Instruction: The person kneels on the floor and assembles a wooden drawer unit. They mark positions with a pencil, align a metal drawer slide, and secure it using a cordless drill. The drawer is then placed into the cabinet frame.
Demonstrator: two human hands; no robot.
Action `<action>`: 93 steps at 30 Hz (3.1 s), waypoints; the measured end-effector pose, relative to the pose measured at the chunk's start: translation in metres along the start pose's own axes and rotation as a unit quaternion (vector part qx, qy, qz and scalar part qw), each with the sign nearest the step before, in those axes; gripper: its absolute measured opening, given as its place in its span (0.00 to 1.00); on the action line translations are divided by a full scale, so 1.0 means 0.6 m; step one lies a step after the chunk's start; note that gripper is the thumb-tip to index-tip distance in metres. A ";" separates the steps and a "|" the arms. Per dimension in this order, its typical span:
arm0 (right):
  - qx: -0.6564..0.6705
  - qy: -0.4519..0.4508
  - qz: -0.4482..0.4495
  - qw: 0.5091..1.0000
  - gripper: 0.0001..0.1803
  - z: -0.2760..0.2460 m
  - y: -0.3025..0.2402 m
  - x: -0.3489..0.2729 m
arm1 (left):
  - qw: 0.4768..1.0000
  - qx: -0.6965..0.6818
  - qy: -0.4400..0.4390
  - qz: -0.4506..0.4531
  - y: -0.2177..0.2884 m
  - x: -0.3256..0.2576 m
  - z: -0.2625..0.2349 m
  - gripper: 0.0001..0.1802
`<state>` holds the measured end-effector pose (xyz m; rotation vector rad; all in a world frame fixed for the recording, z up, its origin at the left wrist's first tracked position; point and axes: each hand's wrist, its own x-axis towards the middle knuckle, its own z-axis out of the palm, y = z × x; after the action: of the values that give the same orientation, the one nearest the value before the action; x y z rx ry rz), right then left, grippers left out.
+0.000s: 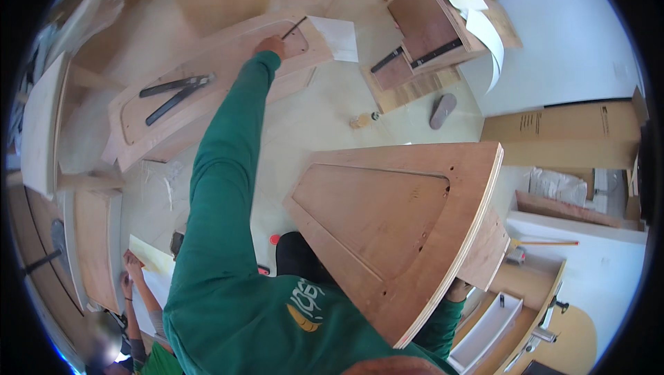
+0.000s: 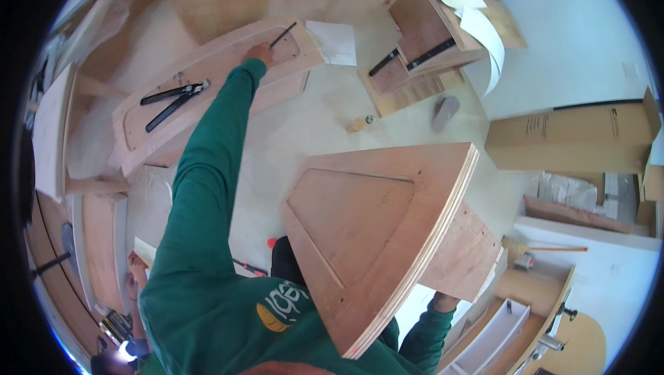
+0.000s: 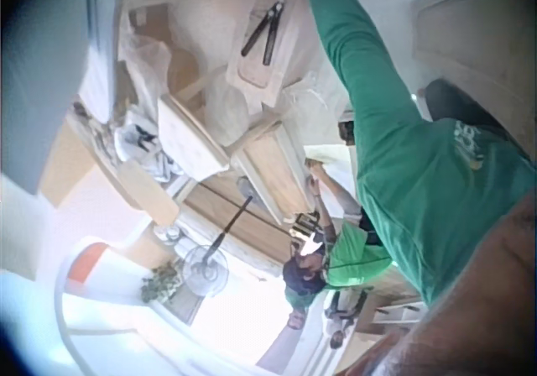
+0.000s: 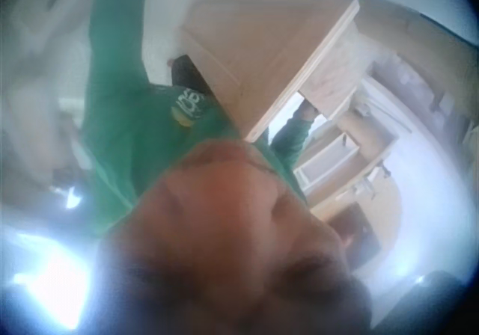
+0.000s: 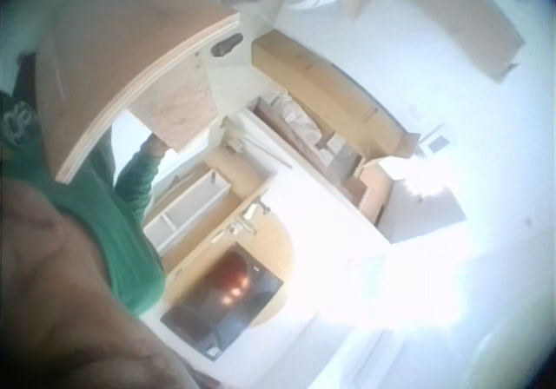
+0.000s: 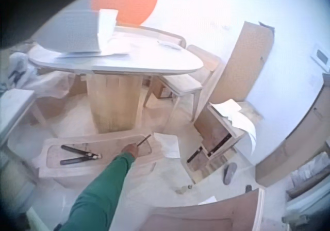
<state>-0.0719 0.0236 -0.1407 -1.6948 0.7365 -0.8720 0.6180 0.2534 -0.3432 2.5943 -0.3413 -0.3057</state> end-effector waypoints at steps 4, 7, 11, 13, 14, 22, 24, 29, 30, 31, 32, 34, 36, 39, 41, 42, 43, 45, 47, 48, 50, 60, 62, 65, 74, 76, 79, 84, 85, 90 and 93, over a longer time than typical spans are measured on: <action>-0.027 0.011 0.027 0.999 0.18 0.005 -0.015 -0.009 | 0.997 0.076 -0.001 -0.031 -0.032 0.037 0.029 0.20; -0.055 0.022 0.041 0.997 0.17 0.008 -0.024 -0.029 | 0.992 0.127 0.022 -0.001 -0.002 0.020 0.035 0.25; -0.100 0.030 0.057 0.993 0.15 0.009 -0.038 -0.048 | 1.000 0.018 -0.017 0.017 0.024 -0.006 0.022 0.32; -0.131 0.012 0.048 0.990 0.14 0.026 -0.057 -0.024 | 0.992 0.034 0.109 0.050 -0.057 0.004 0.040 0.31; -0.123 -0.018 0.029 0.992 0.14 0.046 -0.050 0.009 | 0.954 0.062 0.260 0.134 -0.164 0.009 0.032 0.27; -0.107 0.044 -0.075 0.990 0.14 0.086 -0.020 0.005 | 0.869 -0.488 -0.079 0.025 0.040 -0.471 -0.066 0.24; -0.019 0.035 -0.022 0.999 0.15 0.113 -0.016 -0.005 | 0.796 -0.592 -0.094 0.084 0.121 -0.642 -0.101 0.27; -0.045 -0.067 -0.022 0.996 0.17 0.009 0.071 -0.097 | 0.642 -0.695 0.002 0.324 0.242 -0.841 -0.095 0.32; -0.077 -0.166 0.014 0.983 0.17 -0.056 0.131 -0.123 | 0.673 -0.656 0.061 0.335 0.214 -0.835 -0.090 0.40; -0.096 -0.278 0.047 0.955 0.17 -0.113 0.189 -0.147 | 0.746 -0.585 0.139 0.286 0.203 -0.833 -0.106 0.43; -0.113 -0.241 0.083 0.960 0.16 -0.167 0.237 -0.170 | 0.797 -0.514 0.207 0.239 0.192 -0.813 -0.110 0.47; -0.149 -0.100 0.175 0.968 0.12 -0.289 0.394 -0.219 | 0.844 -0.396 0.347 0.104 0.225 -0.815 -0.094 0.45; -0.299 -0.027 0.174 0.938 0.10 -0.377 0.514 -0.219 | 0.828 -0.350 0.437 0.031 0.226 -0.794 -0.092 0.33; -0.265 -0.056 0.189 0.944 0.11 -0.379 0.629 -0.143 | 0.815 -0.316 0.478 0.090 0.254 -0.798 -0.102 0.23; -0.342 -0.108 0.161 0.919 0.18 -0.345 0.707 -0.087 | 0.795 -0.304 0.492 0.186 0.295 -0.801 -0.082 0.19; -0.398 -0.155 0.163 0.889 0.21 -0.324 0.747 -0.058 | 0.792 -0.335 0.472 0.194 0.330 -0.818 -0.071 0.18; -0.456 -0.199 0.169 0.851 0.24 -0.306 0.784 -0.045 | 0.793 -0.366 0.444 0.201 0.364 -0.835 -0.061 0.17; -0.515 -0.284 0.194 0.785 0.33 -0.279 0.822 -0.035 | 0.808 -0.331 0.458 0.166 0.383 -0.858 -0.054 0.17; -0.532 -0.325 0.171 0.763 0.30 -0.275 0.862 -0.031 | 0.807 -0.335 0.454 0.176 0.409 -0.870 -0.053 0.17; -0.536 -0.332 0.169 0.758 0.27 -0.253 0.854 -0.030 | 0.807 -0.331 0.456 0.175 0.410 -0.870 -0.055 0.17; -0.544 -0.353 0.134 0.749 0.21 -0.250 0.843 -0.040 | 0.833 -0.290 0.449 0.144 0.401 -0.872 -0.069 0.17; -0.416 -0.177 0.077 0.889 0.12 -0.270 0.710 0.005 | 0.888 -0.266 0.363 0.097 0.450 -0.791 -0.097 0.22; -0.288 -0.079 0.090 0.950 0.10 -0.283 0.716 0.034 | 0.907 -0.175 0.375 0.076 0.463 -0.742 -0.102 0.26; -0.086 -0.074 0.021 0.993 0.08 -0.232 0.603 0.038 | 0.904 -0.124 0.406 0.040 0.482 -0.701 -0.103 0.29; 0.103 -0.222 -0.135 0.960 0.12 0.121 0.266 0.018 | 0.904 -0.080 0.418 0.038 0.490 -0.632 -0.083 0.19; 0.101 -0.222 -0.177 0.954 0.12 0.182 0.245 0.034 | 0.894 -0.137 0.420 0.074 0.484 -0.626 -0.077 0.19; 0.076 -0.185 -0.228 0.953 0.12 0.256 0.249 0.064 | 0.879 -0.151 0.438 0.114 0.469 -0.609 -0.069 0.19; -0.025 -0.158 -0.258 0.953 0.12 0.318 0.251 0.089 | 0.873 -0.124 0.454 0.129 0.469 -0.606 -0.065 0.19; -0.023 -0.169 -0.273 0.947 0.12 0.326 0.255 0.094 | 0.872 -0.125 0.451 0.143 0.470 -0.605 -0.065 0.18; -0.052 -0.175 -0.309 0.933 0.12 0.350 0.247 0.105 | 0.875 -0.148 0.429 0.171 0.460 -0.598 -0.070 0.17; -0.019 -0.165 -0.322 0.932 0.11 0.367 0.246 0.116 | 0.870 -0.151 0.435 0.175 0.461 -0.598 -0.068 0.16</action>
<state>0.1422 0.0409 -0.3111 -2.0898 -0.0518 -0.9698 0.2402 0.1448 -0.1144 2.0356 -0.3737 0.8512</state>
